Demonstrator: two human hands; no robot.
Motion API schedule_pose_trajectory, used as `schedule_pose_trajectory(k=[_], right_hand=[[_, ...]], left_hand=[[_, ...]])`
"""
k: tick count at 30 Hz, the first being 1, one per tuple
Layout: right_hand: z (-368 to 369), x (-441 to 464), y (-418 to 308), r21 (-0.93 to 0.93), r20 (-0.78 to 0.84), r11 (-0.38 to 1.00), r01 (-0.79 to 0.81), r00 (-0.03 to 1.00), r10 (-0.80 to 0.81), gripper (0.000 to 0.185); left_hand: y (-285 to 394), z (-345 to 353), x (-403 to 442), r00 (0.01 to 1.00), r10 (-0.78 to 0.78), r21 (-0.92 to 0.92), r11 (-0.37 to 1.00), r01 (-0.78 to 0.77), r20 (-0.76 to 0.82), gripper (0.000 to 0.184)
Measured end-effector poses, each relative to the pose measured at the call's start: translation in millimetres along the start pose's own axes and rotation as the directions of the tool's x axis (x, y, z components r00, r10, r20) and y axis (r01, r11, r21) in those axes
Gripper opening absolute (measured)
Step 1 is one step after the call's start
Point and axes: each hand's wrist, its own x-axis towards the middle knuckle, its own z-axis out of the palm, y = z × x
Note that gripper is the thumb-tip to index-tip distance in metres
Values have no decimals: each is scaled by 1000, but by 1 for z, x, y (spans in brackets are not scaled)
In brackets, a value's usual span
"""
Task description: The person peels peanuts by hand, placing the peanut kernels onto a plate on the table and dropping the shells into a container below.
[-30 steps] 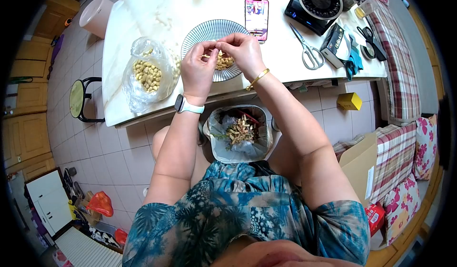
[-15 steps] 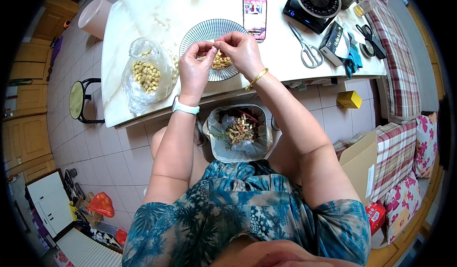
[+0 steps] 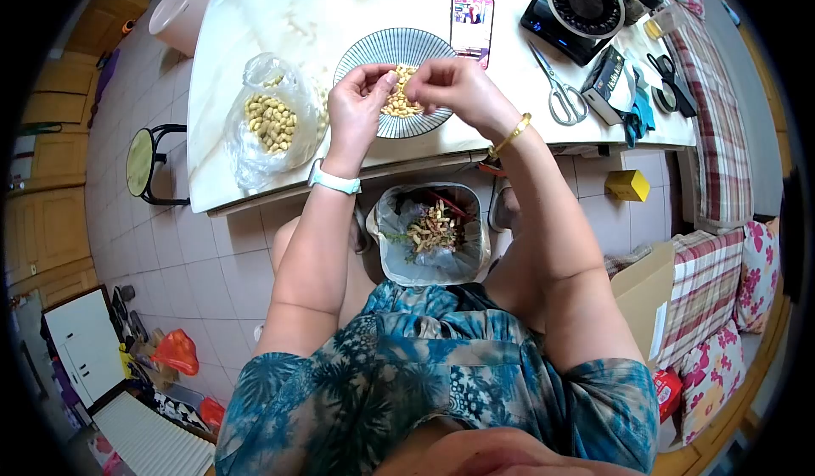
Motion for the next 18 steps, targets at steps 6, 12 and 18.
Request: schedule_pose_trajectory(k=[6,12,18], right_hand=[[49,-39,-6,-371,592,922,114,794,139,8],[101,-62,45,-782,565,515,351,748,349,16],[91,-53,34,-756,567,547,360,777,273,12]], left_hand=[[1,-3,3,999,-21,75,997,24,-37,18],[6,-2,2,988,153,609,784,-125,5,14],[-6,-3,1,974,189,819,535,-209,125,17]])
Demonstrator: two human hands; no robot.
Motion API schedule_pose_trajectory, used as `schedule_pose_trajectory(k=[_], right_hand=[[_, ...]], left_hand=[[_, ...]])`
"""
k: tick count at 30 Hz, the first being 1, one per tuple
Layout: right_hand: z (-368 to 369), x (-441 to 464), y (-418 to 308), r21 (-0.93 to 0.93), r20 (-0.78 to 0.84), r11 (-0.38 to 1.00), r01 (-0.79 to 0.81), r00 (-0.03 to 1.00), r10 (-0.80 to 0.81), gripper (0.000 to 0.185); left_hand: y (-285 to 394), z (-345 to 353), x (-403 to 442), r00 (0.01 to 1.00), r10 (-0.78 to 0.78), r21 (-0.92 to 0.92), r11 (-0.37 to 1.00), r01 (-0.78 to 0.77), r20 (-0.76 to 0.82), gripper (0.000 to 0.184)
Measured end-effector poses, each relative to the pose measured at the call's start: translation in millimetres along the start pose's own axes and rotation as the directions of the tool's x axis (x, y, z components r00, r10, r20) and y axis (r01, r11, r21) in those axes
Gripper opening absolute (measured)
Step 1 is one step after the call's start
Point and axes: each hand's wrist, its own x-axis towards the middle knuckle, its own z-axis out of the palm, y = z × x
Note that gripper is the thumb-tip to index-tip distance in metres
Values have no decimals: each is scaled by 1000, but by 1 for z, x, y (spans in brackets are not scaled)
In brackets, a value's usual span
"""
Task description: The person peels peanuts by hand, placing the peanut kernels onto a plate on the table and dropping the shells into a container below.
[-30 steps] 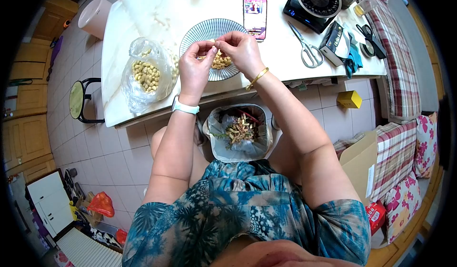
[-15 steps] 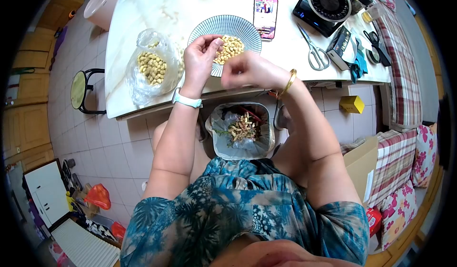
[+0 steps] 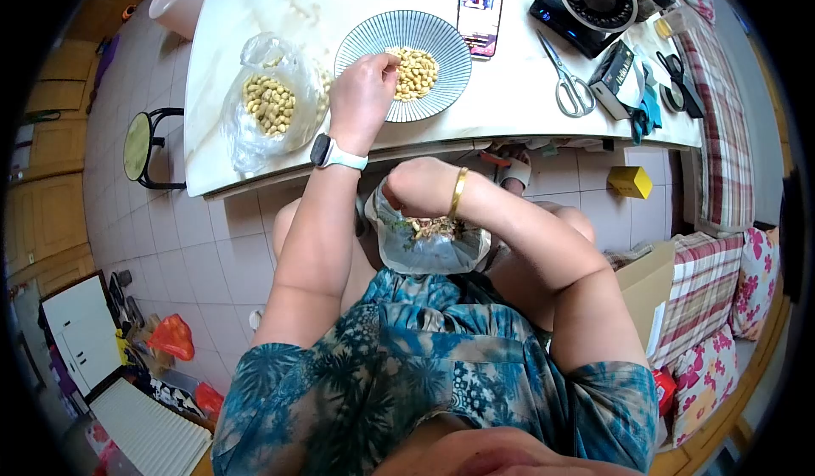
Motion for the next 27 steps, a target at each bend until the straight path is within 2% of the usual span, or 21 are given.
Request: schedule_pose_trajectory(k=[1,3,5,7,8,9,11,15,17,21,27], right_hand=[[-8,-3,3,143,-40,987,76,997,-71,11],[-26,-7,13,375,-136,914,152,985,-107,11],[-41,-12,25,368,-351,910,193,935,-56,11],[-56,-14,38,450,-450,886,112,886,116,11],[-54,-8,52,373,-578,922,103,804,144,11],[-54,-5,59,286,-678,958,-2,706,204,10],[-52,1,70,147,-773,975,-165,597,218,8],[-52,21,78,64,-773,974,-217,606,186,8],[-54,28,75,-51,-780,963,-266,613,128,9],[-53,44,82,-149,-764,917,-371,631,132,13],[-52,46,84,-170,-725,911,-377,674,144,14]], left_hand=[[0,-1,-1,1000,-4,1,1000,4,0,17],[1,-5,0,1000,-18,39,999,18,12,21],[-3,-10,0,999,25,62,998,-24,-26,21],[-6,-15,-1,996,70,85,994,-64,-63,21],[-7,-17,-2,995,84,117,990,-77,-60,21],[-8,-19,-3,993,99,148,985,-90,-56,22],[-9,-21,-6,994,97,165,982,-87,-58,22],[-10,-26,-11,994,92,153,985,-82,-60,22],[-9,-31,-12,994,88,136,988,-78,-67,22],[-11,-35,-14,992,79,65,995,-73,-95,21],[-9,-46,-19,989,109,48,993,-104,-102,20]])
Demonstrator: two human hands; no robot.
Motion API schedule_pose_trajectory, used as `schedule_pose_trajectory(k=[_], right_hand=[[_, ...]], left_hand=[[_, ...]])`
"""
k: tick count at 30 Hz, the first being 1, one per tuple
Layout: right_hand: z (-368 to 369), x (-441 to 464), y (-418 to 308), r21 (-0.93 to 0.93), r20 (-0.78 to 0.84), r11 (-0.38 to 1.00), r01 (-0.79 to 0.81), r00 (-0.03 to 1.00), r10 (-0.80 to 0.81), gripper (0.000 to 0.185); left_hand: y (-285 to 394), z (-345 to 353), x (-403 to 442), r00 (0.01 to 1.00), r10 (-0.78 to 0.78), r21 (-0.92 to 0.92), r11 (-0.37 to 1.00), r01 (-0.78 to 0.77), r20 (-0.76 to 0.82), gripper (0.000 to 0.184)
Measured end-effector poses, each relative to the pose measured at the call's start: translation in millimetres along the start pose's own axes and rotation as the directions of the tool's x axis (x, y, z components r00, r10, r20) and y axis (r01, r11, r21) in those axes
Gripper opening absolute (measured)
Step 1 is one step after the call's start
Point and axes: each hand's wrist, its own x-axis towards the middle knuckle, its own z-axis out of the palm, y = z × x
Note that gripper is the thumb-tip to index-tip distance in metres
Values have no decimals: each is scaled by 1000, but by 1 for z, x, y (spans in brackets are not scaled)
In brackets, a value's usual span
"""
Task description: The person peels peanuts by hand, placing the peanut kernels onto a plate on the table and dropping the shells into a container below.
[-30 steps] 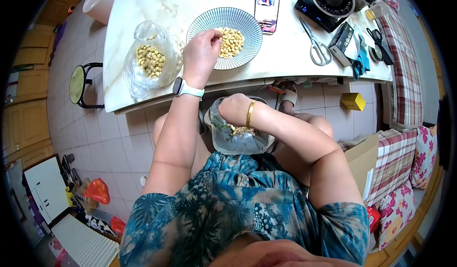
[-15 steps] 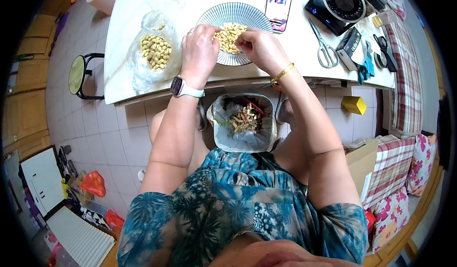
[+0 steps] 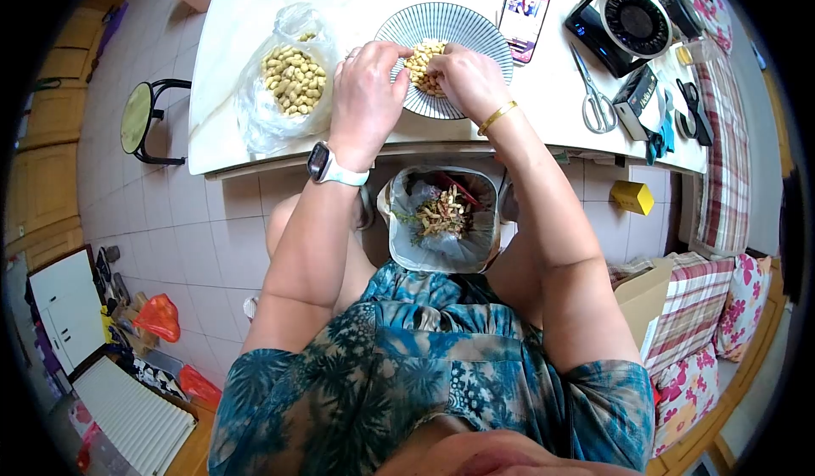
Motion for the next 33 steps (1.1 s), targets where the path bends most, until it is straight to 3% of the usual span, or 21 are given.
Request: schedule_pose_trajectory(k=[4,10,12,16,18,20,22,24,26,28,30,31,32,33], right_hand=[[2,0,-1,-10,-22,1000,0,1000,0,14],[4,5,1,-42,93,995,-86,992,89,11],[0,4,1,16,26,996,-83,996,82,12],[-32,-1,3,199,90,976,-91,993,74,14],[-54,-9,-7,497,345,858,-132,937,-55,13],[-62,-25,-17,599,437,799,-49,857,-275,10],[-57,-41,-31,659,529,749,-73,752,-392,15],[-55,-51,-47,539,636,842,36,638,-434,23],[-53,-58,-55,522,661,853,-2,633,-403,29],[-53,-55,-48,597,530,800,63,717,-452,24],[-56,-50,-39,728,372,678,-97,887,-273,17],[-63,-41,-35,668,330,731,-138,936,-125,13],[-51,-36,-23,725,124,683,-89,992,-3,18],[-43,-31,-9,619,47,780,-90,996,77,19]], left_hand=[[3,-5,-1,1000,-1,-23,1000,1,-7,20],[3,-5,0,1000,7,-30,1000,-8,-27,19],[1,-4,0,995,15,-96,995,-25,-101,18],[1,-10,3,979,-6,-193,981,-34,-202,15],[-1,-12,4,979,-56,-238,971,7,-196,15],[1,-15,3,984,-85,-247,968,43,-159,16],[2,-14,3,987,-111,-254,964,78,-119,16],[4,-11,2,990,-126,-249,963,106,-64,17],[1,-6,-1,997,-75,-178,981,71,-17,19],[0,-2,-4,999,-32,-106,994,34,26,22],[1,1,-7,994,16,-20,1000,-14,109,24],[3,1,-9,989,23,27,999,-27,145,30],[6,2,-11,989,25,25,999,-29,146,30],[9,4,-13,997,47,97,994,-53,65,34]])
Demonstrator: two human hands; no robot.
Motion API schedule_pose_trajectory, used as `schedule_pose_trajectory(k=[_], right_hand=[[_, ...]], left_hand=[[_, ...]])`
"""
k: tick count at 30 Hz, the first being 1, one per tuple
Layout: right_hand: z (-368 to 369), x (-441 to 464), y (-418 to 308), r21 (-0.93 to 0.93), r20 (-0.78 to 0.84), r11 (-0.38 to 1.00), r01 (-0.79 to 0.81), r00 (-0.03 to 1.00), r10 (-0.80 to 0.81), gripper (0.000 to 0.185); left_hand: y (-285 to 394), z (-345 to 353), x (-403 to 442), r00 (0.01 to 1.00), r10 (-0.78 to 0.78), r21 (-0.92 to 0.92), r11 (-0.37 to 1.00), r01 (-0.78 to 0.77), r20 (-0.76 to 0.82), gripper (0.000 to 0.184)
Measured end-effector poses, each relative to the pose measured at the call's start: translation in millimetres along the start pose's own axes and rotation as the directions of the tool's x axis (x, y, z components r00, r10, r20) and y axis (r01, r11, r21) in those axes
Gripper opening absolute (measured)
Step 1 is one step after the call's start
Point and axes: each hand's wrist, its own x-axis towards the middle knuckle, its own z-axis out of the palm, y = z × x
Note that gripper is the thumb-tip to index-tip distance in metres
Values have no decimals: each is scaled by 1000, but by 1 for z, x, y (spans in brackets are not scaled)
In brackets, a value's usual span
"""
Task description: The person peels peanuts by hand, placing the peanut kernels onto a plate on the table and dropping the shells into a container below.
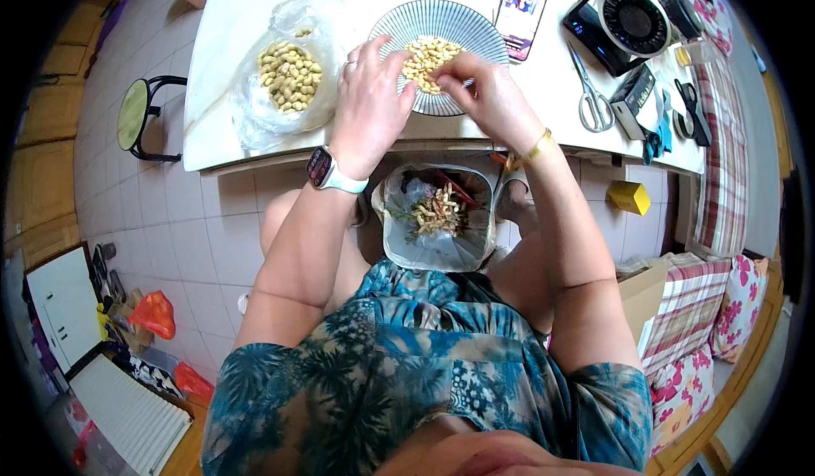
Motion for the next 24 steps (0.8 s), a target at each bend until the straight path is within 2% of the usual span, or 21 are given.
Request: schedule_pose_trajectory(k=[1,2,4,5,8,9,11,12,13,16,17,19,20,22,24], right_hand=[[-3,6,11,-143,-111,990,-15,994,-1,21],[-2,10,20,-144,-115,989,-19,993,3,21],[0,18,27,-437,-178,896,-74,984,-6,29],[4,21,29,-437,-178,896,-75,984,-5,29],[19,35,31,-575,-80,802,-165,986,146,59],[24,38,29,-572,-78,804,-163,986,144,59],[30,45,25,-393,47,897,-202,970,239,60],[36,47,28,-362,36,928,-84,994,105,53],[38,48,31,-361,38,929,-83,994,104,53],[30,46,19,-155,177,988,7,984,21,36],[23,43,8,-158,183,987,10,983,19,36],[14,33,-8,-162,328,986,27,944,28,34],[13,24,-12,-164,333,986,30,943,27,34],[11,7,-15,-98,355,988,120,932,-78,31],[12,0,-12,-107,326,987,121,942,-80,30]], left_hand=[[2,2,-2,996,20,74,997,-14,-82,38],[2,4,-5,1000,-10,60,998,11,-16,48],[3,9,-10,998,-67,50,997,67,14,50],[3,10,-11,991,-126,44,991,124,42,53],[5,3,-11,974,-194,-56,978,202,116,57],[3,4,-12,974,-197,-52,978,204,116,57],[0,7,-15,990,-131,-57,989,134,58,58],[-1,6,-16,991,-122,-51,991,125,56,59],[-1,4,-17,991,-124,-50,991,127,56,59],[0,-4,-17,986,-139,-72,987,146,92,63],[0,-7,-17,982,-151,-78,984,160,114,65],[-2,-6,-18,977,-169,-84,980,181,132,66],[-4,-3,-20,982,-153,-67,985,161,111,68],[-5,-4,-21,983,-143,-57,987,150,111,71],[-3,-6,-20,980,-154,-50,986,162,126,72]])
